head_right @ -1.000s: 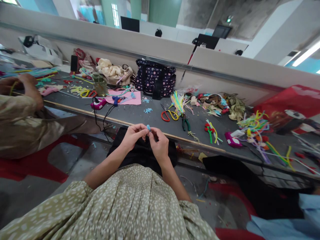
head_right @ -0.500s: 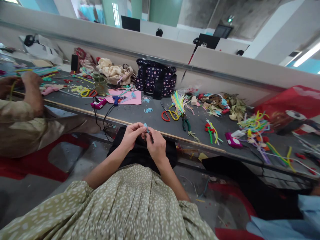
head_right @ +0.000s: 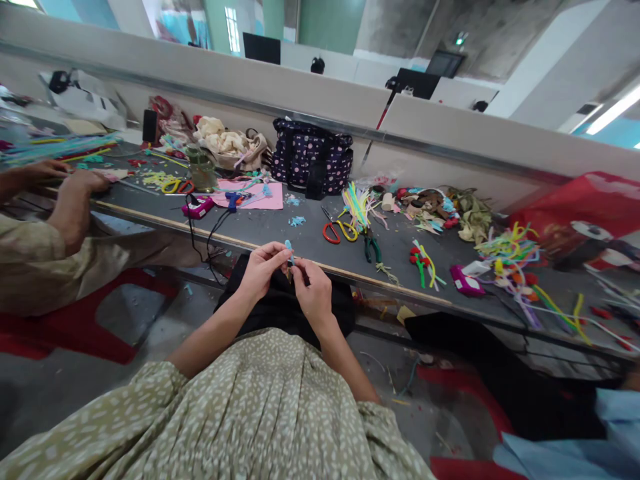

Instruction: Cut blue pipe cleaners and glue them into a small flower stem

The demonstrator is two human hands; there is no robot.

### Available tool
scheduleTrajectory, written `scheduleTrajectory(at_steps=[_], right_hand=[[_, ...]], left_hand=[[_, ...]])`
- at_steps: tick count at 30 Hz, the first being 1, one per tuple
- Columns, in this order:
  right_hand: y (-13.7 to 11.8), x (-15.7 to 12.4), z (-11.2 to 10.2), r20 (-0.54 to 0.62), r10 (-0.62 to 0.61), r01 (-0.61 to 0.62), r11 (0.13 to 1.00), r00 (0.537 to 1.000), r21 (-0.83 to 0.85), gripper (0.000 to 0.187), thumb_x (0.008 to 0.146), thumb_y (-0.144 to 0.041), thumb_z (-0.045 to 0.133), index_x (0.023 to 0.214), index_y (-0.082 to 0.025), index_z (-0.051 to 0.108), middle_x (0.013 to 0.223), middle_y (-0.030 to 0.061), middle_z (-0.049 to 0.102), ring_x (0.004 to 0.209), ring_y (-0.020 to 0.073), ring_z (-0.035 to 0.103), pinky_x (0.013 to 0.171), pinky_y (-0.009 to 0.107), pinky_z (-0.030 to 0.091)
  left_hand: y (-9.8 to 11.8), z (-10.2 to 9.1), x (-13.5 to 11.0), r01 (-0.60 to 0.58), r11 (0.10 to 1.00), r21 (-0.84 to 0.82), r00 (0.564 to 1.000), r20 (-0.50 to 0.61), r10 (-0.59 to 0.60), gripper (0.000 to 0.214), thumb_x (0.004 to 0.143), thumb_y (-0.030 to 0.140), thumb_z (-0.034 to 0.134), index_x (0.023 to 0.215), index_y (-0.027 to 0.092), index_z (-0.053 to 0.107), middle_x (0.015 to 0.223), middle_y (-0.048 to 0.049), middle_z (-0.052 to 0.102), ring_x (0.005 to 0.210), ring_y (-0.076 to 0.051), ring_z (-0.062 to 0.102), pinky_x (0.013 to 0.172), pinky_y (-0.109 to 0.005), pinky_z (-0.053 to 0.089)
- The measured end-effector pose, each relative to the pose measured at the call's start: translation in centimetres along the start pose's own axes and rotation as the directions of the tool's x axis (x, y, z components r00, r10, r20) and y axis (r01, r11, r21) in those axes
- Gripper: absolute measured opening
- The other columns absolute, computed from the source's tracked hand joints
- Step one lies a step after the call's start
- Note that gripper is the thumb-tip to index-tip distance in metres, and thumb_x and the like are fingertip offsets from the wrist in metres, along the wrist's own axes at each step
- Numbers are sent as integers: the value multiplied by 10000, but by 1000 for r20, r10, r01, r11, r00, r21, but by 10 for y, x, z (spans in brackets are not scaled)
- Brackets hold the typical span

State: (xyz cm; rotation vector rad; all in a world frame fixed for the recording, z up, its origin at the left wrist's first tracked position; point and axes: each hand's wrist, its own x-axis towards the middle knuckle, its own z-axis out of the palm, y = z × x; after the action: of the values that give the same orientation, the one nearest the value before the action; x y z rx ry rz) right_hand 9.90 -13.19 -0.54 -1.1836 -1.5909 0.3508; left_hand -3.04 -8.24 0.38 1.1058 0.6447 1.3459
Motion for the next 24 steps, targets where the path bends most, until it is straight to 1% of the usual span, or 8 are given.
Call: scheduleTrajectory(at_steps=[3, 5, 10, 13, 16, 18, 21, 24], right_hand=[[3, 0, 1, 10, 2, -1, 1000, 1000, -17, 199, 916, -316, 521, 996, -234, 683, 916, 26, 722, 786, 162, 659, 749, 284, 519], [6, 0, 2, 19, -2, 2, 999, 1000, -34, 203, 914, -321, 522, 996, -234, 686, 915, 28, 724, 796, 165, 662, 757, 291, 520], [12, -1, 3, 25, -8, 9, 999, 1000, -41, 206, 911, -338, 533, 970, -231, 699, 930, 42, 732, 851, 184, 675, 817, 318, 523], [12, 0, 3, 40, -4, 5, 999, 999, -44, 198, 910, -345, 541, 939, -233, 701, 905, 35, 732, 834, 181, 676, 817, 312, 523], [13, 0, 3, 79, 6, -2, 998, 997, -55, 203, 914, -353, 536, 925, -233, 700, 897, 33, 732, 820, 181, 677, 812, 310, 521], [14, 0, 3, 115, 6, 4, 996, 993, -88, 212, 915, -362, 533, 915, -234, 702, 896, 34, 731, 818, 186, 676, 802, 312, 517], [16, 1, 3, 162, 3, 22, 988, 987, -154, 224, 916, -377, 530, 909, -240, 707, 900, 32, 734, 812, 190, 672, 767, 313, 512], [15, 3, 2, 153, 9, 15, 988, 988, -157, 230, 918, -381, 528, 950, -242, 709, 969, 40, 737, 872, 195, 673, 756, 309, 514]], left_hand=[[3, -1, 0, 3, 1000, -27, 1000, -13, -4, 223, 727, 345, 763, 756, 150, 658, 625, 21, 579, 521, -57, 496, 526, -182, 432], [5, -2, 1, -1, 999, -39, 999, -47, -1, 227, 724, 348, 762, 747, 153, 649, 623, 22, 581, 511, -56, 497, 522, -184, 433], [11, -10, 5, -83, 995, -53, 987, -141, 75, 226, 735, 354, 750, 752, 161, 634, 607, 28, 576, 503, -57, 507, 520, -181, 428], [16, -17, 10, -142, 987, -77, 971, -206, 124, 225, 731, 353, 754, 756, 166, 631, 595, 32, 569, 500, -59, 506, 514, -179, 426], [23, -24, 14, -207, 974, -91, 946, -274, 175, 232, 716, 350, 766, 736, 165, 626, 604, 28, 568, 510, -57, 501, 516, -176, 428], [25, -28, 16, -226, 971, -81, 933, -305, 192, 246, 706, 359, 772, 729, 164, 624, 630, 22, 581, 525, -58, 507, 528, -178, 441], [24, -30, 17, -193, 980, -49, 942, -288, 172, 263, 701, 375, 776, 733, 160, 629, 667, 15, 606, 545, -61, 534, 556, -187, 465], [19, -28, 15, -119, 993, -11, 973, -202, 114, 280, 718, 391, 763, 726, 150, 622, 682, 1, 629, 573, -72, 570, 569, -189, 471]])
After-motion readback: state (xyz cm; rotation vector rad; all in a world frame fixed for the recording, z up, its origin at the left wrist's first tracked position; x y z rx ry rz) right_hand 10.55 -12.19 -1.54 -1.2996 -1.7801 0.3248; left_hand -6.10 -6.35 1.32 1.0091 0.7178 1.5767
